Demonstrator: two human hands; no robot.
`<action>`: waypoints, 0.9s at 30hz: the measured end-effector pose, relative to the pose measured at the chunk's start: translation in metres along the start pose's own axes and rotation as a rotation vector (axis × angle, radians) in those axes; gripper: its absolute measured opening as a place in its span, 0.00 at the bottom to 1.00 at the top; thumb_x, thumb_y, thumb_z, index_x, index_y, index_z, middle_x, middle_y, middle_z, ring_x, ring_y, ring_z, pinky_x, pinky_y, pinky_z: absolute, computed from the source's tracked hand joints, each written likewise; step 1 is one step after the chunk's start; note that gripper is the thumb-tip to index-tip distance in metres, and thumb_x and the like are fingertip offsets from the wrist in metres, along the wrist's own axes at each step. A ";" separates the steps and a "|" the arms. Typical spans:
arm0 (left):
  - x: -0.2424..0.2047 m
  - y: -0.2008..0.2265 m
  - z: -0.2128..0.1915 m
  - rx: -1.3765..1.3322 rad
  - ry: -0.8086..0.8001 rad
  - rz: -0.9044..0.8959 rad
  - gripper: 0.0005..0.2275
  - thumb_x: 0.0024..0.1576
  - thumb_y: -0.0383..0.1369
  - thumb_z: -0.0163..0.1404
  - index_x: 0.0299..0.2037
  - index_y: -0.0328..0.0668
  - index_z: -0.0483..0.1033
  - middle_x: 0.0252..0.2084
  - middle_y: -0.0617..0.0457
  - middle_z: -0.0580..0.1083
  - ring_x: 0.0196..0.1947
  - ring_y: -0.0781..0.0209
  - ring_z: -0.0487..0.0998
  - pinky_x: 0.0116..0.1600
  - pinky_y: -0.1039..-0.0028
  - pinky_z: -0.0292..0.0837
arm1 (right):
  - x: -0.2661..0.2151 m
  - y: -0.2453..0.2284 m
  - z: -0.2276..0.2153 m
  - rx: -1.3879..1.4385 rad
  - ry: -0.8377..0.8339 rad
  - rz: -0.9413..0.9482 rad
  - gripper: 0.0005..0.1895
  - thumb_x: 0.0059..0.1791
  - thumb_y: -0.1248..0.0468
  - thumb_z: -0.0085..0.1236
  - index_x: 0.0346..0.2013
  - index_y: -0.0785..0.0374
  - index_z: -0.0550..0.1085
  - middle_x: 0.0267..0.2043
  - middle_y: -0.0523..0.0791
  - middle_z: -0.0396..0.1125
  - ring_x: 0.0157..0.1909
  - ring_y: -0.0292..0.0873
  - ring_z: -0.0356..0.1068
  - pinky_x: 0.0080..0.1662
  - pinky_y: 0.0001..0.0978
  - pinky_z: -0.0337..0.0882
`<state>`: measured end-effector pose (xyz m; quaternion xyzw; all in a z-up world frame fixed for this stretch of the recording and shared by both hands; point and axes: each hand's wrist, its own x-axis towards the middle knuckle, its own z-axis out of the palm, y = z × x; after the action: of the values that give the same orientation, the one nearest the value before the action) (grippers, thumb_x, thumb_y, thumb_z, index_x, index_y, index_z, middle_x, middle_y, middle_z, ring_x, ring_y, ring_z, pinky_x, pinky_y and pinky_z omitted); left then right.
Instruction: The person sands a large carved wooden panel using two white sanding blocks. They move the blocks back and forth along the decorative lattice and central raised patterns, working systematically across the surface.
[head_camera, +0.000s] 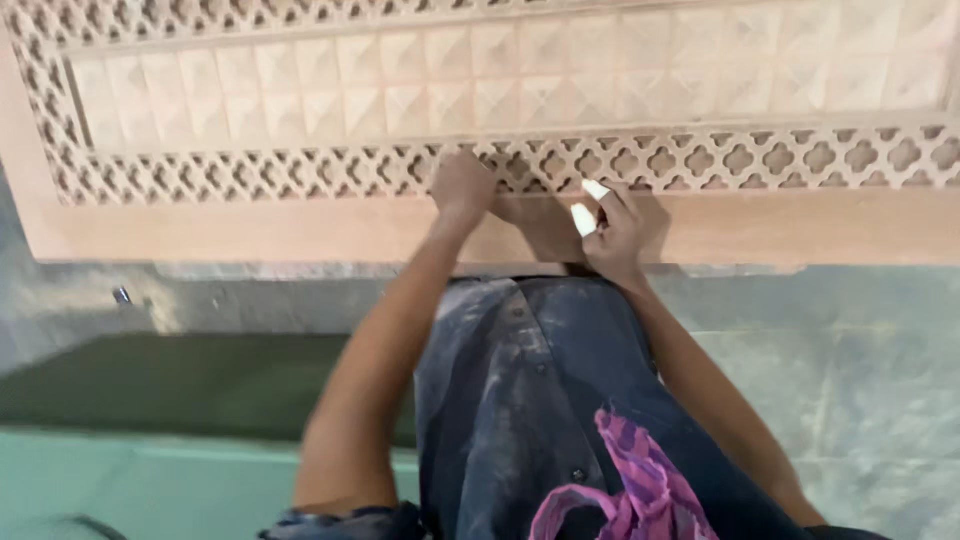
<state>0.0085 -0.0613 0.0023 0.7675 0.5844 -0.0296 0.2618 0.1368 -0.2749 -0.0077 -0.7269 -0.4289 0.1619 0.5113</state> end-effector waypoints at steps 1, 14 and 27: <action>-0.004 -0.001 0.005 0.061 -0.037 0.036 0.12 0.53 0.34 0.52 0.42 0.36 0.81 0.43 0.36 0.78 0.45 0.36 0.80 0.45 0.52 0.75 | -0.002 -0.002 -0.003 -0.001 -0.010 -0.009 0.17 0.51 0.71 0.60 0.54 0.69 0.75 0.47 0.50 0.68 0.30 0.38 0.63 0.33 0.29 0.63; -0.025 -0.053 0.047 -0.543 -0.025 -0.257 0.14 0.54 0.36 0.50 0.30 0.28 0.82 0.25 0.39 0.77 0.27 0.50 0.79 0.34 0.61 0.71 | 0.021 -0.008 -0.005 0.037 -0.102 -0.060 0.13 0.56 0.70 0.59 0.56 0.67 0.76 0.49 0.48 0.70 0.45 0.44 0.71 0.47 0.33 0.71; -0.089 -0.054 0.023 -1.364 -0.715 -0.224 0.15 0.65 0.41 0.46 0.38 0.37 0.77 0.25 0.57 0.73 0.22 0.69 0.70 0.26 0.77 0.65 | 0.073 -0.065 0.031 0.324 -0.790 0.279 0.14 0.49 0.73 0.59 0.50 0.70 0.77 0.46 0.45 0.76 0.47 0.37 0.75 0.50 0.29 0.75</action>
<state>-0.0632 -0.1398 -0.0065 0.3171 0.4273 0.0645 0.8442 0.1286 -0.1915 0.0517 -0.5709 -0.4583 0.5595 0.3886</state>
